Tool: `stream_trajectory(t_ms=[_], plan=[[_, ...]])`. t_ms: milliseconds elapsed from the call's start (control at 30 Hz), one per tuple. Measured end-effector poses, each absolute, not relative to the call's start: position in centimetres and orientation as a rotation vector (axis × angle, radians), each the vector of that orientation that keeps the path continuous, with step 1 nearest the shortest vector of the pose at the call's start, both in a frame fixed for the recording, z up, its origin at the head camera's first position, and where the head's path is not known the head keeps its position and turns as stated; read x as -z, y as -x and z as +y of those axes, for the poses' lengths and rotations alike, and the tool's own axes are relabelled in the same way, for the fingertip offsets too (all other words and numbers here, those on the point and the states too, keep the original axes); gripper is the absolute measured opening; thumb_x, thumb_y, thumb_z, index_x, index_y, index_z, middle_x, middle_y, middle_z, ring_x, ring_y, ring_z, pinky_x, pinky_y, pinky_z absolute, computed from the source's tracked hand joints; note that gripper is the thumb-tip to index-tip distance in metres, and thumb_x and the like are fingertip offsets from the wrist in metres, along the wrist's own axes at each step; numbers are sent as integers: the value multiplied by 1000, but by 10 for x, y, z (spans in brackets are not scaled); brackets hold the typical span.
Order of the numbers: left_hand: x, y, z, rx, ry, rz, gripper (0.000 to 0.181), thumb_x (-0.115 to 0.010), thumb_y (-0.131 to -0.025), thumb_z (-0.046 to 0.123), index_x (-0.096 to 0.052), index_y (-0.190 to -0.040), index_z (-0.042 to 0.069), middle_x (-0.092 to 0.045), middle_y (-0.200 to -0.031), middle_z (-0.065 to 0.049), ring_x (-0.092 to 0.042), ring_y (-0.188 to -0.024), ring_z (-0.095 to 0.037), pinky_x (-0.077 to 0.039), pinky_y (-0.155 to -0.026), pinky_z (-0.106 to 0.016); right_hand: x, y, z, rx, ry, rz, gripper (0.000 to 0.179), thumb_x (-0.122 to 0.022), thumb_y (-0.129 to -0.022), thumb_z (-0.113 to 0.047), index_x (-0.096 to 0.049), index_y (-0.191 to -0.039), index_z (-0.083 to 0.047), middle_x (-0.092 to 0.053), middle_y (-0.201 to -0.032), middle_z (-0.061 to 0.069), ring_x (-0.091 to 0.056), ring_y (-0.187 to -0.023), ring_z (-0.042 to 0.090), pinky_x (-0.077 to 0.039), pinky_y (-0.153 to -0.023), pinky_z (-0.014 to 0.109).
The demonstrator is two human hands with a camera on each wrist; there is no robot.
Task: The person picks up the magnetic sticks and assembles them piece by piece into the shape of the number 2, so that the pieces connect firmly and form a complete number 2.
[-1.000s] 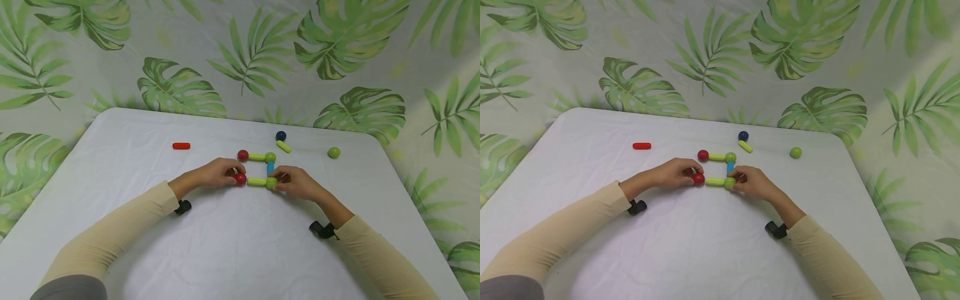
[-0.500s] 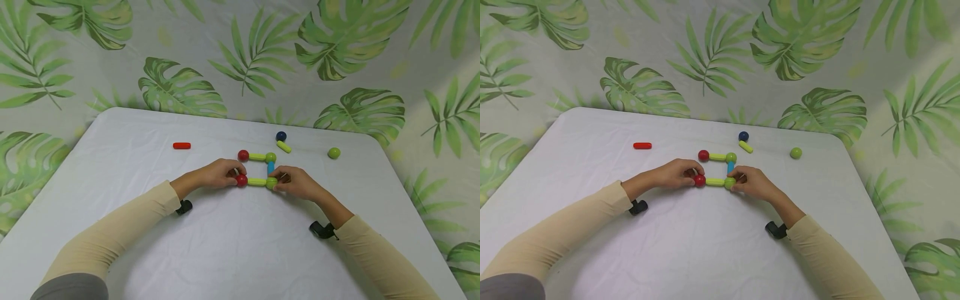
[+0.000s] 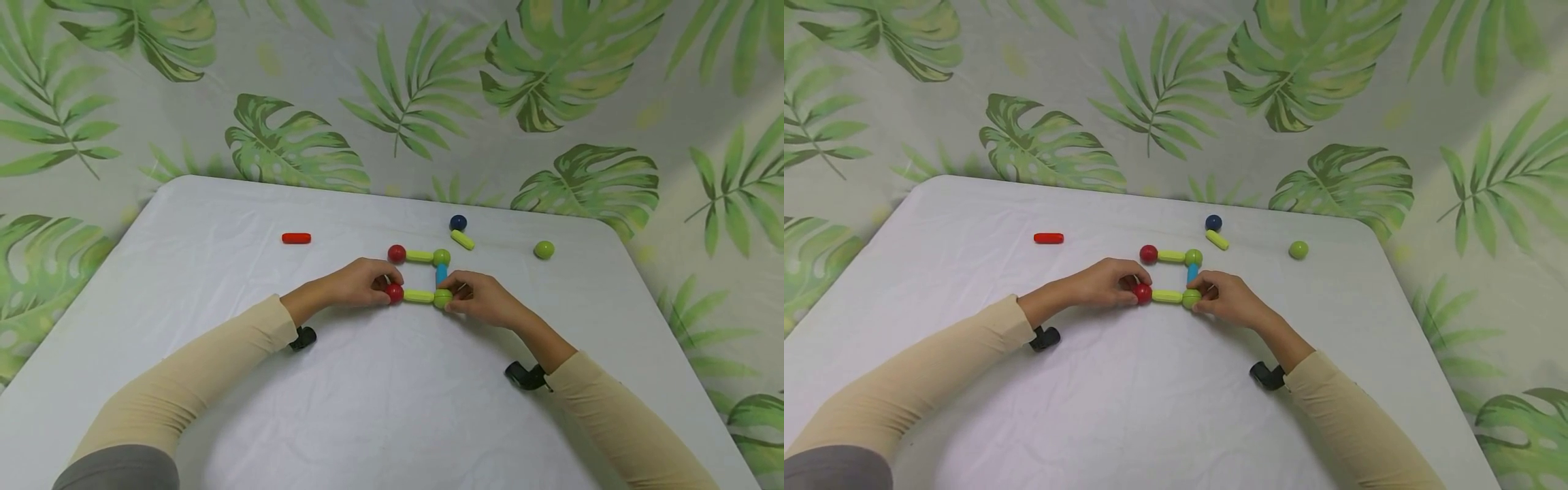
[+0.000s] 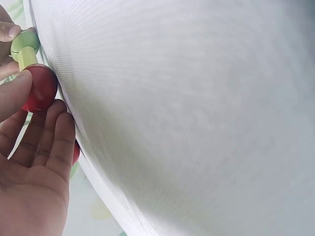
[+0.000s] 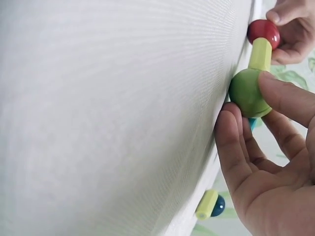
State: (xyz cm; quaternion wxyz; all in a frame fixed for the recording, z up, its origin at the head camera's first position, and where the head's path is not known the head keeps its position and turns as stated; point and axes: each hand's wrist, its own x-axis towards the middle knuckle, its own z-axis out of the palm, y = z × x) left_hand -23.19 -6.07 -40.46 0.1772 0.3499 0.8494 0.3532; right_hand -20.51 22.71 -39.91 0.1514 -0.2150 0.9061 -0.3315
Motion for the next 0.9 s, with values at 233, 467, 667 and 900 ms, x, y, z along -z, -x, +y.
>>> stream_trajectory(t_ms=[233, 467, 667, 900], plan=[[406, 233, -63, -999, -996, 2412, 31, -68, -90, 5, -65, -121, 7, -68, -120, -7, -65, -104, -18, -55, -96, -29, 398, 206, 225, 936, 653, 2598, 31, -71, -90, -10, -65, -120, -10, -67, -111, 10, -64, -100, 23, -55, -90, 38], [403, 235, -72, -986, -1015, 2458, 40, -69, -90, 10, -62, -129, 5, -66, -125, -9, -64, -107, -21, -54, -98, -32, 383, 203, 229, 773, 797, 2704, 46, -74, -88, -14, -59, -131, -7, -63, -105, 11, -61, -96, 23, -57, -84, 38], [391, 230, -96, -1036, -971, 2499, 39, -68, -91, 12, -62, -129, 5, -66, -126, -11, -64, -108, -24, -54, -96, -38, 371, 209, 226, 753, 924, 2758, 41, -74, -88, -10, -63, -127, -7, -64, -116, 12, -60, -108, 28, -56, -89, 47], [386, 222, -122, -1044, -908, 2550, 39, -67, -92, 14, -62, -129, 4, -67, -128, -12, -63, -112, -27, -53, -97, -44, 373, 218, 198, 628, 1027, 2713, 37, -73, -89, -14, -67, -125, -11, -65, -121, 9, -56, -117, 27, -49, -101, 48]])
